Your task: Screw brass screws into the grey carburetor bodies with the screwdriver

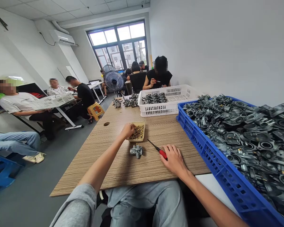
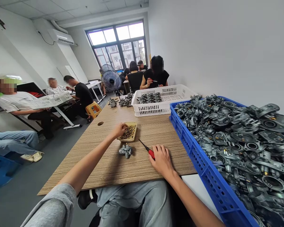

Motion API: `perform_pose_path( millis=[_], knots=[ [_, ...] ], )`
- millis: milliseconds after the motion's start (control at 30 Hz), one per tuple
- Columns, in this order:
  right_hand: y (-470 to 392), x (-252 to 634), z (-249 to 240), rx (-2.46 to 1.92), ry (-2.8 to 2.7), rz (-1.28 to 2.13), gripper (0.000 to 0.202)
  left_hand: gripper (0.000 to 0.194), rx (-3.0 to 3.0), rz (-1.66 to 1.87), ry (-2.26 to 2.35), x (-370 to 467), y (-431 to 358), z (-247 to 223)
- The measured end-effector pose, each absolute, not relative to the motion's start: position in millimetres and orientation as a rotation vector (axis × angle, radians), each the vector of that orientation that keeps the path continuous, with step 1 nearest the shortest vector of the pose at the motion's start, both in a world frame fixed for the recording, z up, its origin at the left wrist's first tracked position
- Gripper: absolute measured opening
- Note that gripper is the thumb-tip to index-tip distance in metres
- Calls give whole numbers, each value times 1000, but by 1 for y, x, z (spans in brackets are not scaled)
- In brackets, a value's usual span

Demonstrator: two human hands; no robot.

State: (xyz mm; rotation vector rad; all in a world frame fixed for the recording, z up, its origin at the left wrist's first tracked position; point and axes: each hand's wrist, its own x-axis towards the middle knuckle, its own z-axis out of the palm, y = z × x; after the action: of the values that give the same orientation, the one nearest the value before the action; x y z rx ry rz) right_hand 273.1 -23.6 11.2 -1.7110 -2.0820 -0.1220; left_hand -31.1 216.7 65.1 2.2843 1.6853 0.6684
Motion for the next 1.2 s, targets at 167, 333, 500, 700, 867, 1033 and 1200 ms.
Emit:
perform_pose_path(
  millis=[167,333,500,700,867,1033,1200],
  knots=[
    [-24,273,13,-1714,-2083,-112,37,34,1929,919,1733,-32,223,65],
    [-24,273,14,-1717,-2083,-96,37,43,1563,1114,1747,-35,232,71],
    [-24,274,12,-1709,-2081,-83,38,47,1447,1150,1702,-33,236,76],
    [-24,274,13,-1711,-2083,-75,37,40,1603,1097,1714,-35,230,77],
    [-25,274,14,-1710,-2086,-90,37,22,1922,916,1753,-39,221,73],
    [-24,274,13,-1711,-2087,-92,37,19,2158,711,1827,-35,215,69],
    [-23,274,11,-1712,-2082,-95,35,23,2302,576,1895,-29,214,68]
  ],
)
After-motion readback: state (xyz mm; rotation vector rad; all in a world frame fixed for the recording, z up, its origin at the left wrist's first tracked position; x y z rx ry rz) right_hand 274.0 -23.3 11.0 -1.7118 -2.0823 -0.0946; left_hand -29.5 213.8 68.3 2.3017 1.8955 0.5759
